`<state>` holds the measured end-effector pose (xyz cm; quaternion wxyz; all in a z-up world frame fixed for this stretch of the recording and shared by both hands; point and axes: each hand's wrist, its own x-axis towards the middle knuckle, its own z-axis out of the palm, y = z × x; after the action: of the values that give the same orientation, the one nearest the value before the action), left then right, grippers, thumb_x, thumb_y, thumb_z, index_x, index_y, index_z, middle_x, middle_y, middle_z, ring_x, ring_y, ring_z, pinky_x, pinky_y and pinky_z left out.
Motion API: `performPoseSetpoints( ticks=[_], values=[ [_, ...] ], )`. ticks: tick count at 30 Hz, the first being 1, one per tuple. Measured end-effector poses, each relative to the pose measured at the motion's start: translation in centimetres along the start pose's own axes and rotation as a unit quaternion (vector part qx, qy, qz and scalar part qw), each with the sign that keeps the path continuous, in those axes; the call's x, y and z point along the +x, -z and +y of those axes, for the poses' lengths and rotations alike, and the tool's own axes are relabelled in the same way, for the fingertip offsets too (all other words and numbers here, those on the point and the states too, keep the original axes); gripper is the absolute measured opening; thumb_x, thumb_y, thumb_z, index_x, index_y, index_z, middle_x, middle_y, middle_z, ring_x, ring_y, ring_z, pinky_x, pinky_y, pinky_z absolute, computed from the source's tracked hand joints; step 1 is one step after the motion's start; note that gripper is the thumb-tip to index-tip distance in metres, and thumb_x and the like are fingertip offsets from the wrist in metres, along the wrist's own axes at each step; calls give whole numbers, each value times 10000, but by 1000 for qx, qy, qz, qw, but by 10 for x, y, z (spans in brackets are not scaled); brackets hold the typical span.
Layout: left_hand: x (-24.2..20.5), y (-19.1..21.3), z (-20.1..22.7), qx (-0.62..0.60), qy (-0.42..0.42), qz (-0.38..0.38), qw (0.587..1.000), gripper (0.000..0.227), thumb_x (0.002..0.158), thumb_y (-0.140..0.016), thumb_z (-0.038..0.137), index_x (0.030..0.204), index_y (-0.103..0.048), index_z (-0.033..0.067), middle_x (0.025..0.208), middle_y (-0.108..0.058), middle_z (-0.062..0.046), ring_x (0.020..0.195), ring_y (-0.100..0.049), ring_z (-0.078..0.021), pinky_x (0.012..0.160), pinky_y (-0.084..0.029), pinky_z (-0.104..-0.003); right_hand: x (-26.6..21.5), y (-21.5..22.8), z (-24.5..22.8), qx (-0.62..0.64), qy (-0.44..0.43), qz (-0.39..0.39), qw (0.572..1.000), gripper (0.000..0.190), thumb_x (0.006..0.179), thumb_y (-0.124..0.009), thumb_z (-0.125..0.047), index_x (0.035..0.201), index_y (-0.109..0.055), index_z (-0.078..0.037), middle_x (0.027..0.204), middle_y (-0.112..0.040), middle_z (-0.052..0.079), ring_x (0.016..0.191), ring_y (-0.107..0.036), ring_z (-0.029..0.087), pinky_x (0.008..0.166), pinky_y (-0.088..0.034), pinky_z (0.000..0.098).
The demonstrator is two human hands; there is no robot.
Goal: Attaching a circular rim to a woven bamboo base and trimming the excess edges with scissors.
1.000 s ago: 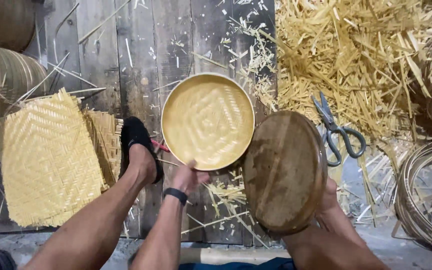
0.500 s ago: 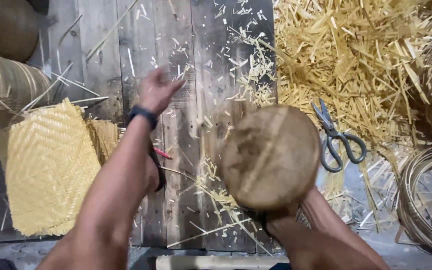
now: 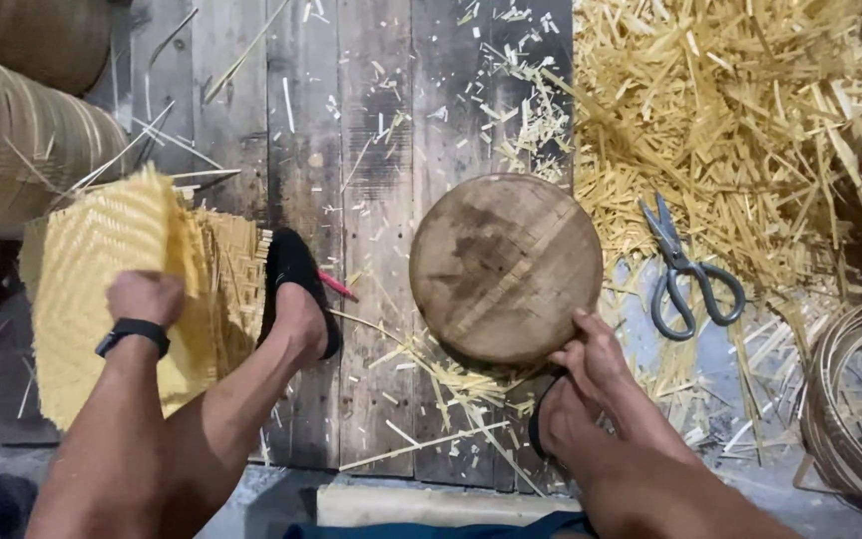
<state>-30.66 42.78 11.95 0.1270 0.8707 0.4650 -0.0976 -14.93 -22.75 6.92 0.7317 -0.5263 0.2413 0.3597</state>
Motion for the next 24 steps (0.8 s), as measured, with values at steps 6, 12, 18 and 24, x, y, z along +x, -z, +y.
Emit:
performPoseSetpoints(
  ticks=[6,12,18,24],
  values=[
    [-51,112,68,125,-40,293,947,169,917,-648,75,1000,-764,-16,863,-720,-266,779,-731,-407,672,-580,-484,6,-12,5,-169,-197,-63,964,501,1024,-454,-400,1183,-600,53,1006,-775,200,853,-733,316,603,-563,373],
    [-158,85,203,-27,-323,289,901,453,981,-593,-88,1381,-620,123,854,-678,-157,684,-645,-317,621,-517,-429,20,22,-2,-331,249,105,904,432,1056,-534,-365,1107,-694,33,834,-712,103,729,-646,174,643,-521,296],
    [-241,-37,249,-132,-467,119,866,441,966,-562,-105,1332,-641,128,1058,-734,-109,917,-696,-231,785,-568,-338,5,18,-32,-213,177,68,959,453,1078,-465,-405,1163,-704,-29,788,-702,67,674,-607,181,639,-499,294],
    [-271,-104,246,-94,-620,-55,777,464,820,-590,-37,1266,-680,54,1278,-707,-196,1214,-680,-314,999,-573,-412,21,21,-45,102,94,-20,990,287,977,-560,-288,1058,-690,-45,948,-737,26,893,-683,144,861,-553,294]
  ],
)
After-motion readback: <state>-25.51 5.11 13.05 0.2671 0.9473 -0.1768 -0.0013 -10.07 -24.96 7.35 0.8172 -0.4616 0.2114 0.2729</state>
